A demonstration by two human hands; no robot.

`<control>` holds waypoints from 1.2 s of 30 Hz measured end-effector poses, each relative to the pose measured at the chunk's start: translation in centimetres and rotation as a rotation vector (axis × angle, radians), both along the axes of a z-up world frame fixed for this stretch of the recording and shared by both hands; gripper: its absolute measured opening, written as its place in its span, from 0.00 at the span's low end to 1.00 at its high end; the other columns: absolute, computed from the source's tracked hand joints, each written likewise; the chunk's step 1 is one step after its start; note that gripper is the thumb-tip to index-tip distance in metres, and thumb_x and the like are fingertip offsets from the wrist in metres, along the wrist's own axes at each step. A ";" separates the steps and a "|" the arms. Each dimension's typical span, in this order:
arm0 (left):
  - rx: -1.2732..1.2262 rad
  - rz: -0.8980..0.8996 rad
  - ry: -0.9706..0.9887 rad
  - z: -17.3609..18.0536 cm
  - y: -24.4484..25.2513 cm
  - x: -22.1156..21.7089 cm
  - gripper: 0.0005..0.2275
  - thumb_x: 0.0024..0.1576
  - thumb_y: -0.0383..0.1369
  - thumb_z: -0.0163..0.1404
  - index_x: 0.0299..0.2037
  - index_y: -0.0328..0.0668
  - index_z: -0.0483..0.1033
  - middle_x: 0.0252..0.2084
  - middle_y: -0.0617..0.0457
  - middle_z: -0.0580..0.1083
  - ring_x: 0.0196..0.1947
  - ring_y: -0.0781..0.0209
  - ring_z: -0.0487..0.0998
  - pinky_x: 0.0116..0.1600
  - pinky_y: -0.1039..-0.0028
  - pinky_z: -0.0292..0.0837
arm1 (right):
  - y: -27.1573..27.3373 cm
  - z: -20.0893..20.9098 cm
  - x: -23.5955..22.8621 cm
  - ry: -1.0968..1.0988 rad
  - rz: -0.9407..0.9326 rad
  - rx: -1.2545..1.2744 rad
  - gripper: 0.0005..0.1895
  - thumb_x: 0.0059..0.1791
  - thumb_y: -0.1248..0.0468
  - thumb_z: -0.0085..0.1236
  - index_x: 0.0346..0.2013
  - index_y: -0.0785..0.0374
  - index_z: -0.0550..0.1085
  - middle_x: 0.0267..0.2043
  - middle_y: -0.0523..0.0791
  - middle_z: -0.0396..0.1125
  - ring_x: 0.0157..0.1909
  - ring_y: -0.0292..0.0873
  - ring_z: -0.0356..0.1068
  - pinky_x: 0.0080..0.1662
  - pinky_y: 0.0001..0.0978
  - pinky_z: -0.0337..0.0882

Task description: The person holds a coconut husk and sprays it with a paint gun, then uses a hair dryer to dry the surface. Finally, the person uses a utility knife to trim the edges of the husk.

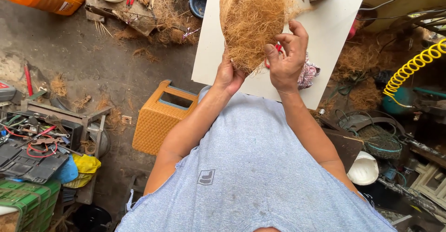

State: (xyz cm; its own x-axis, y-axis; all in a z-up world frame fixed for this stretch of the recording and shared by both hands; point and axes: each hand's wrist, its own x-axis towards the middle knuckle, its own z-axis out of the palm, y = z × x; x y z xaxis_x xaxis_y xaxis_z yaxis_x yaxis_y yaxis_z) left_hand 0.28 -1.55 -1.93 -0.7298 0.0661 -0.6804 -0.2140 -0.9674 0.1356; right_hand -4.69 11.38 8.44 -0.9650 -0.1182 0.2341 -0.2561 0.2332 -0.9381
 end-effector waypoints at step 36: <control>-0.067 0.085 0.122 0.2 -0.7 0.1 0.23 0.60 0.57 0.53 0.50 0.46 0.79 0.47 0.46 0.81 0.45 0.51 0.85 0.49 0.57 0.85 | -0.2 -1.2 1.2 0.567 0.326 0.790 0.30 0.54 0.38 0.54 0.66 0.48 0.73 0.59 0.47 0.63 0.58 0.48 0.62 0.58 0.41 0.56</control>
